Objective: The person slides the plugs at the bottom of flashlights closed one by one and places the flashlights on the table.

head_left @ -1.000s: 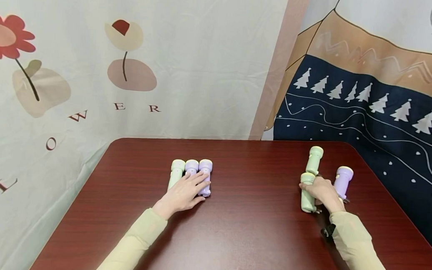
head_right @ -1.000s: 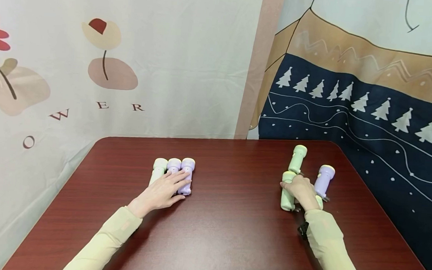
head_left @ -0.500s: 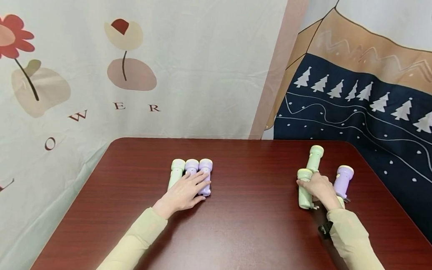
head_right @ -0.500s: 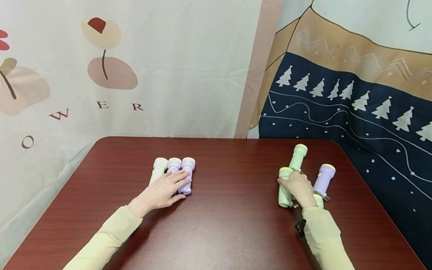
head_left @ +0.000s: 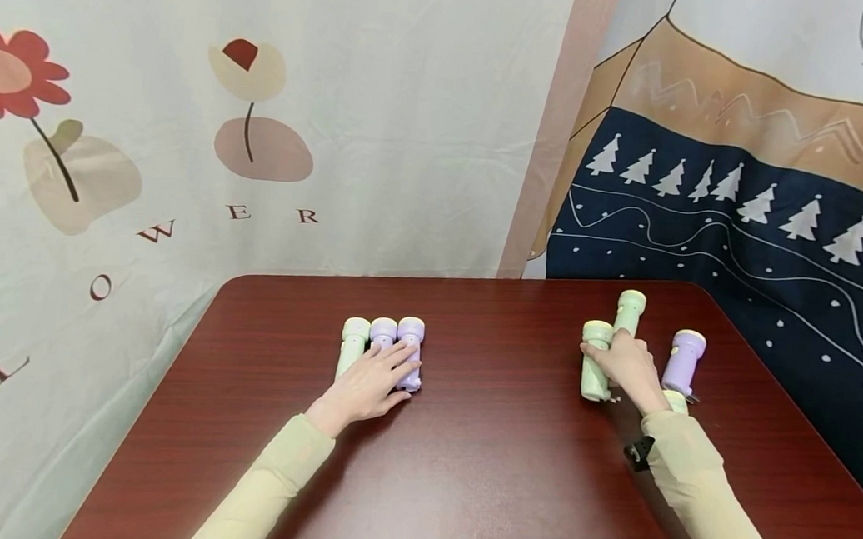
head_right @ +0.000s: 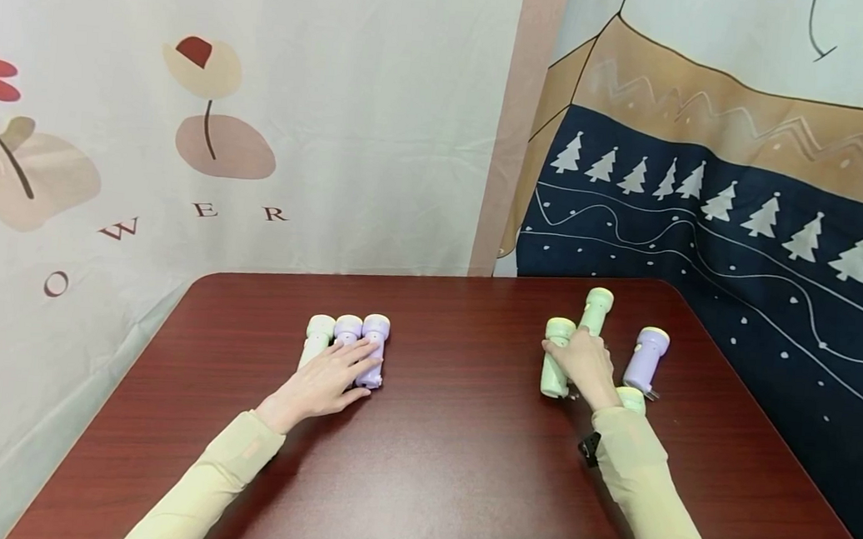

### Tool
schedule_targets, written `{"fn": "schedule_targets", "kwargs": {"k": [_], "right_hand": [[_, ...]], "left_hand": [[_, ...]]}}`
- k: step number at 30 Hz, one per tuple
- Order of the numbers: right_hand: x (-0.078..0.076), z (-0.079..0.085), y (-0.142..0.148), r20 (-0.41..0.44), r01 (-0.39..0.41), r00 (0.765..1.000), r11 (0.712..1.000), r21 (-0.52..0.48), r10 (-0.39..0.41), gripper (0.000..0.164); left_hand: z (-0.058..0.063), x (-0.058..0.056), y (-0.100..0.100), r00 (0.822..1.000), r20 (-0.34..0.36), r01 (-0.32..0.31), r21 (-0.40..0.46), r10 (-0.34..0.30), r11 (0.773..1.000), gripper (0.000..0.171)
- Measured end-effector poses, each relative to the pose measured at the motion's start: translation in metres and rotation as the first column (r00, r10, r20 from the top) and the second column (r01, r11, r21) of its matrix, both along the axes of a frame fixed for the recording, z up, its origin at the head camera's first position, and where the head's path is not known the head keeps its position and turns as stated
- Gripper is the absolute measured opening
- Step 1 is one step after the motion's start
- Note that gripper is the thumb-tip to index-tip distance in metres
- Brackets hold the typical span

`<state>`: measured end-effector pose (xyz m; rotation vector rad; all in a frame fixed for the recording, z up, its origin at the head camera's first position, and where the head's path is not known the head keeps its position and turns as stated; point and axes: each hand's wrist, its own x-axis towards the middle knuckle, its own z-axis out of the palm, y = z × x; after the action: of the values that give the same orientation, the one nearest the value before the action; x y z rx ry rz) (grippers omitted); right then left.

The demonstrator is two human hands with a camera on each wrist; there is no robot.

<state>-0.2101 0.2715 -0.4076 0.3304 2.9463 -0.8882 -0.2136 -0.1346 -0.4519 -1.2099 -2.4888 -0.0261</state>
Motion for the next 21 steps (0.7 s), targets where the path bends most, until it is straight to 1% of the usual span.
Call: {"fn": "schedule_targets", "kwargs": {"k": [7,14,21], "right_hand": [[-0.004,0.001,-0.010,-0.052,0.008,0.999,1.000,-0.017,-0.009,0.060],[-0.009,0.004,-0.023,-0.102,-0.002,0.995,1.000,0.018,0.004,0.059],[-0.012,0.006,-0.038,-0.088,-0.019,0.996,0.998,-0.052,0.015,0.063]], "left_hand": [[-0.002,0.000,-0.001,1.000,0.005,-0.009,0.002,0.009,1.000,0.047],[-0.002,0.000,-0.001,1.000,0.000,-0.001,0.026,0.001,1.000,0.046],[0.000,0.000,0.000,1.000,0.004,0.002,0.055,-0.002,0.998,0.045]]}}
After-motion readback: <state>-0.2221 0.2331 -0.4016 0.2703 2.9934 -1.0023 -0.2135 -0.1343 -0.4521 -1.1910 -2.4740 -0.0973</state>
